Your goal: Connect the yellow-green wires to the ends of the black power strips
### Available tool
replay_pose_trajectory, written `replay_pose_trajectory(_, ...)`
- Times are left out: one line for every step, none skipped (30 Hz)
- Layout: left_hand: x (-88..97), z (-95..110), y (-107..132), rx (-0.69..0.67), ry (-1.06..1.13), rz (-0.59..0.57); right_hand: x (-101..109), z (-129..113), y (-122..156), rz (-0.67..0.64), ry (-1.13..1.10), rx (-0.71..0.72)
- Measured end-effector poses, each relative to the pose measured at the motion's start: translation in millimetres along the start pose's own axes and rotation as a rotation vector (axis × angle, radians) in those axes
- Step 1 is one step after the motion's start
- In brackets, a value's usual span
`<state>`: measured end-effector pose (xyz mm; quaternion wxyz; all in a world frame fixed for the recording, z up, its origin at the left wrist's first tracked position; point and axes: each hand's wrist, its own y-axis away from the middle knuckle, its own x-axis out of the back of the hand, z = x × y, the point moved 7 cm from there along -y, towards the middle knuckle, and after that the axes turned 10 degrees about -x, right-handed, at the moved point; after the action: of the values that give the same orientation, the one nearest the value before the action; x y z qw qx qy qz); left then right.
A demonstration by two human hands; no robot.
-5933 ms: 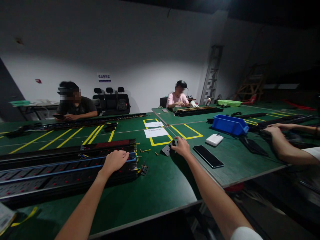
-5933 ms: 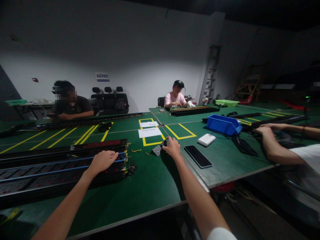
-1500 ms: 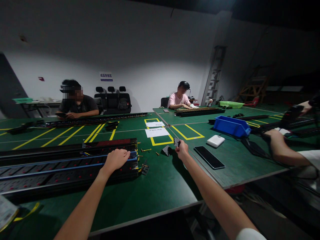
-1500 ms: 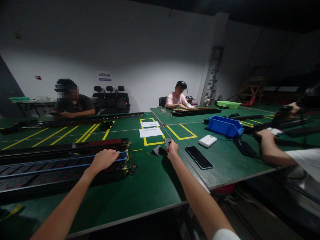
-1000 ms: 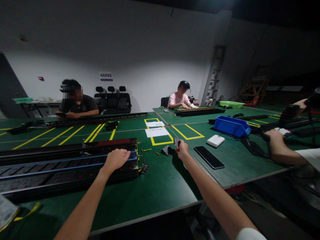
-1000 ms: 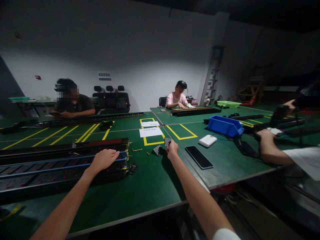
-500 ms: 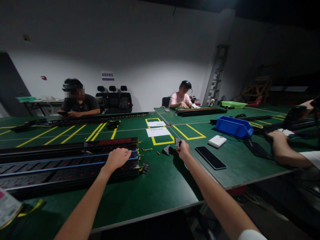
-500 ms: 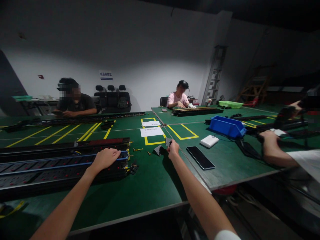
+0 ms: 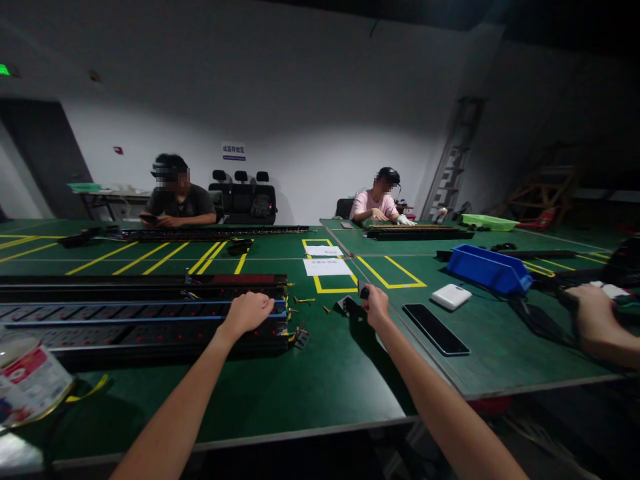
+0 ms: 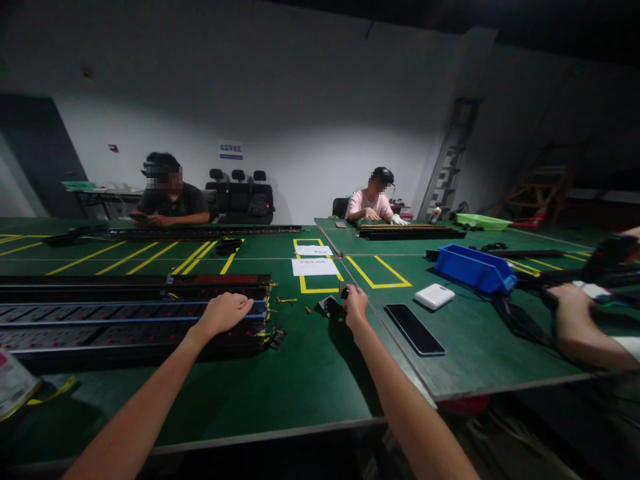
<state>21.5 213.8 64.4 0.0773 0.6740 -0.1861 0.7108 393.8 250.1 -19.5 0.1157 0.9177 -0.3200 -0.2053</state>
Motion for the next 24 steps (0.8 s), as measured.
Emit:
replay_pose_trajectory(0.0,0.0,0.1,0.001,0.0,0.002,-0.7,0.5,0.9,-0.004,0.006,0.002)
replay_pose_trajectory(0.1,0.1,0.2,0.0,0.001,0.005,-1.5,1.3,1.8,-0.008,0.01,0.001)
replay_pose_trajectory(0.1,0.4,0.2,-0.003,0.002,0.005,-2.3,2.4,2.4,-0.011,0.012,-0.005)
replay_pose_trajectory(0.1,0.7,0.2,-0.005,0.004,0.004,-3.1,3.7,2.9,-0.013,0.012,-0.014)
replay_pose_trajectory(0.3,0.8,0.2,-0.005,0.005,0.004,-3.7,5.0,3.2,-0.014,0.01,-0.024)
replay_pose_trajectory(0.5,0.8,0.2,-0.002,0.005,0.005,-4.2,6.1,3.3,-0.015,0.006,-0.033)
replay_pose_trajectory(0.7,0.7,0.2,-0.001,0.004,0.004,-4.6,6.9,3.3,-0.015,0.001,-0.042)
replay_pose_trajectory(0.9,0.7,0.2,-0.001,0.003,0.004,-4.9,7.4,3.2,-0.016,-0.005,-0.048)
replay_pose_trajectory(1.1,0.8,0.2,-0.002,0.001,0.005,-5.1,7.7,3.0,-0.017,-0.01,-0.053)
replay_pose_trajectory(1.2,0.8,0.1,-0.004,0.0,0.005,-5.3,7.8,2.8,-0.019,-0.015,-0.057)
replay_pose_trajectory(1.3,0.8,-0.1,-0.008,0.0,0.006,-5.3,7.8,2.5,-0.02,-0.019,-0.06)
replay_pose_trajectory(1.2,0.9,-0.3,-0.013,-0.001,0.005,-5.4,7.9,2.2,-0.021,-0.022,-0.063)
replay_pose_trajectory(1.1,0.9,-0.5,-0.019,-0.003,0.006,-5.4,7.9,2.0,-0.022,-0.025,-0.066)
replay_pose_trajectory(1.0,0.9,-0.8,-0.024,-0.005,0.008,-5.5,8.0,1.7,-0.022,-0.028,-0.068)
replay_pose_trajectory(0.7,0.9,-1.1,-0.029,-0.007,0.008,-5.6,8.2,1.5,-0.023,-0.03,-0.07)
replay_pose_trajectory(0.4,0.8,-1.4,-0.031,-0.008,0.007,-5.7,8.3,1.4,-0.025,-0.032,-0.07)
replay_pose_trajectory(0.1,0.5,-1.6,-0.031,-0.008,0.005,-5.9,8.5,1.2,-0.027,-0.033,-0.07)
replay_pose_trajectory(-0.3,0.1,-1.8,-0.027,-0.008,0.002,-6.2,8.7,1.0,-0.029,-0.033,-0.069)
replay_pose_trajectory(-0.7,-0.2,-2.0,-0.023,-0.007,-0.002,-6.4,8.9,0.7,-0.031,-0.033,-0.068)
replay_pose_trajectory(-0.9,-0.5,-2.1,-0.018,-0.005,-0.006,-6.5,9.0,0.4,-0.033,-0.032,-0.068)
replay_pose_trajectory(-1.0,-0.6,-2.2,-0.014,-0.004,-0.009,-6.6,9.2,0.0,-0.034,-0.032,-0.068)
replay_pose_trajectory(-0.8,-0.7,-2.3,-0.01,-0.003,-0.012,-6.6,9.3,-0.5,-0.034,-0.031,-0.068)
replay_pose_trajectory(-0.5,-0.6,-2.3,-0.009,-0.003,-0.013,-6.6,9.4,-0.9,-0.035,-0.03,-0.068)
replay_pose_trajectory(0.0,-0.3,-2.2,-0.009,-0.002,-0.014,-6.5,9.5,-1.3,-0.035,-0.03,-0.069)
